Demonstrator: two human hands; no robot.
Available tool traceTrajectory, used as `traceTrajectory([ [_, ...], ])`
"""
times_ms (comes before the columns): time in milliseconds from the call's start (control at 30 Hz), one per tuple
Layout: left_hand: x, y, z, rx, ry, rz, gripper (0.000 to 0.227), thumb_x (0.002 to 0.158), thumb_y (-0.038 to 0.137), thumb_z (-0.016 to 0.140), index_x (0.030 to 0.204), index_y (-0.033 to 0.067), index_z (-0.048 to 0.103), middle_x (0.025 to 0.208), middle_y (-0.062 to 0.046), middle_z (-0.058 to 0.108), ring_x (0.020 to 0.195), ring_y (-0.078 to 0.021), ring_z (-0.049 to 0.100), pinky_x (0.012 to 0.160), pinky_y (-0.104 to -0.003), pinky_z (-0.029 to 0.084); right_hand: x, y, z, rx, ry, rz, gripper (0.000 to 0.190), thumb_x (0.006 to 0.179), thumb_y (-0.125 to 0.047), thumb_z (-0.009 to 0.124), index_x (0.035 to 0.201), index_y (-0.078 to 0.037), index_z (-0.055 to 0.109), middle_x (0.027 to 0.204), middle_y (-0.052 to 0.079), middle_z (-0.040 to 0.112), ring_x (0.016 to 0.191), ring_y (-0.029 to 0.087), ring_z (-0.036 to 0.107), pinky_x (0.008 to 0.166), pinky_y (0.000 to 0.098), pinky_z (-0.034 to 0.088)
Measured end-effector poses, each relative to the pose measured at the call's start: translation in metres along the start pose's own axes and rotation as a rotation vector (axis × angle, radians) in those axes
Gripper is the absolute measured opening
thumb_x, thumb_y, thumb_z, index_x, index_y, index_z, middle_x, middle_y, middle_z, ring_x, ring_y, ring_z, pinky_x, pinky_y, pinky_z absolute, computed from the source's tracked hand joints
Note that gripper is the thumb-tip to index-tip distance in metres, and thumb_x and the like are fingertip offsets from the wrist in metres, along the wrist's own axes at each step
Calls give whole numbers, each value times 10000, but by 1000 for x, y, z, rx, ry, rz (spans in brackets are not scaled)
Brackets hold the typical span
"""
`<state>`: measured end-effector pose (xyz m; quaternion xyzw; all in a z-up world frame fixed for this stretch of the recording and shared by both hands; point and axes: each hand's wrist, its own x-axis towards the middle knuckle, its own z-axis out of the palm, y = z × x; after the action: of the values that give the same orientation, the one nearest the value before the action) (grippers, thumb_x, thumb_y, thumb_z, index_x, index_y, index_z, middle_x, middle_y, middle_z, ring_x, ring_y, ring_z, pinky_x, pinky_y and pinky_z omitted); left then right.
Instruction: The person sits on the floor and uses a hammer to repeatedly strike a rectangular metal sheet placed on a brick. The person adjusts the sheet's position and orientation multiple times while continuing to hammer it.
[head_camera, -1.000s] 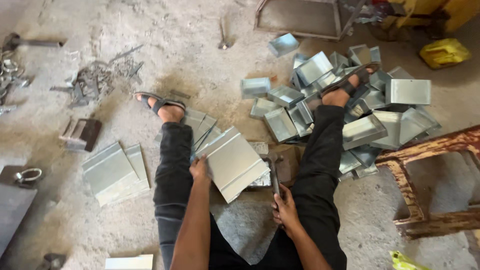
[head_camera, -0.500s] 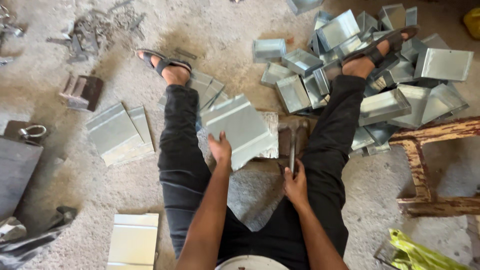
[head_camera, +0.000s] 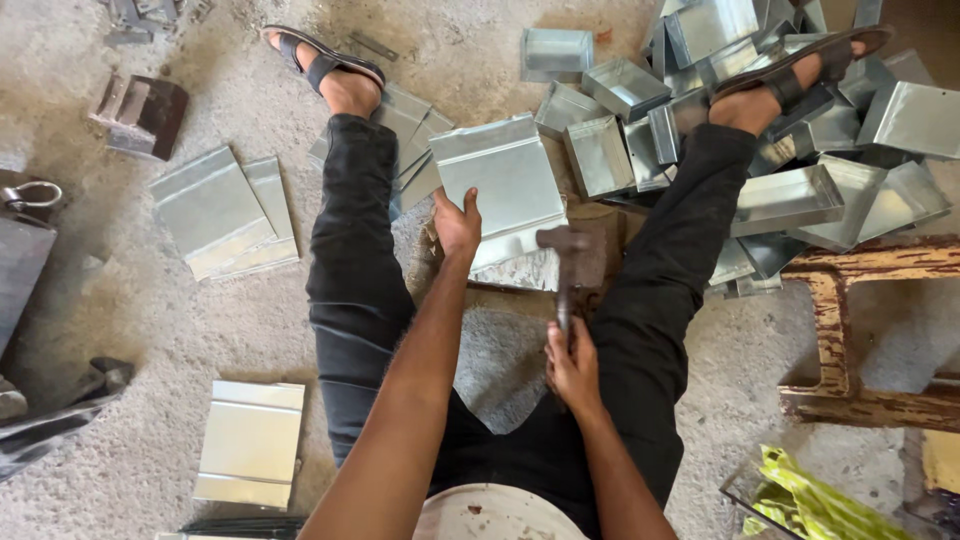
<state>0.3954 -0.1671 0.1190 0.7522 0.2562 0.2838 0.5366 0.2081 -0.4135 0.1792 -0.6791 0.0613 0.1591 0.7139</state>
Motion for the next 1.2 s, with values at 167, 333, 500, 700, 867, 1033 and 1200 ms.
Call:
traceTrajectory([
  [167,0,2,6,26,52,-73,463,945,230,718,1252,-29,489,1109,-312,699,1032,-503,669,880,-524,533,2,14,-2,-404,-50,-129,283,1080,-343,630,1128,-70,572,706,-10,566,548,81,510,460,251,408],
  [333,0,4,6,42,58,-175,448,971,266,701,1231,-13,465,1071,-315,703,983,-518,671,832,-557,529,7,10,13,-362,-40,161,318,989,-437,552,1080,-135,588,635,-14,528,471,86,531,380,266,413],
  [500,-1,-2,8,35,50,-107,477,988,269,681,1263,-22,423,1078,-331,693,974,-538,661,828,-565,530,-6,-7,16,-148,-81,152,415,1060,-491,494,1001,-83,545,630,-8,446,424,57,392,338,261,307],
  [700,0,-4,11,25,10,-126,552,992,261,669,1345,-45,374,1090,-361,675,969,-545,670,816,-549,561,-36,-109,-22,235,-13,-312,476,1032,-577,541,977,-104,526,613,56,474,389,137,407,328,286,321],
  [867,3,4,7,7,-22,-152,571,995,277,652,1373,-40,364,1073,-350,695,939,-527,701,815,-537,587,-64,-196,-50,244,-61,-1090,629,827,-858,416,982,-290,635,592,-12,555,405,51,472,371,241,400],
  [1033,0,-5,11,26,-8,-125,592,986,273,664,1383,-45,361,1045,-347,695,928,-531,692,807,-553,570,-4,-76,-23,-108,-16,-1000,442,1012,-575,512,844,-173,585,675,18,526,563,134,476,494,333,378],
  [1200,-7,-8,9,-17,16,-79,518,979,260,664,1340,-19,417,1045,-335,706,945,-522,689,778,-558,566,-12,-13,4,-376,-62,-25,341,1090,-364,544,907,-80,593,630,-4,495,489,109,434,429,289,329],
])
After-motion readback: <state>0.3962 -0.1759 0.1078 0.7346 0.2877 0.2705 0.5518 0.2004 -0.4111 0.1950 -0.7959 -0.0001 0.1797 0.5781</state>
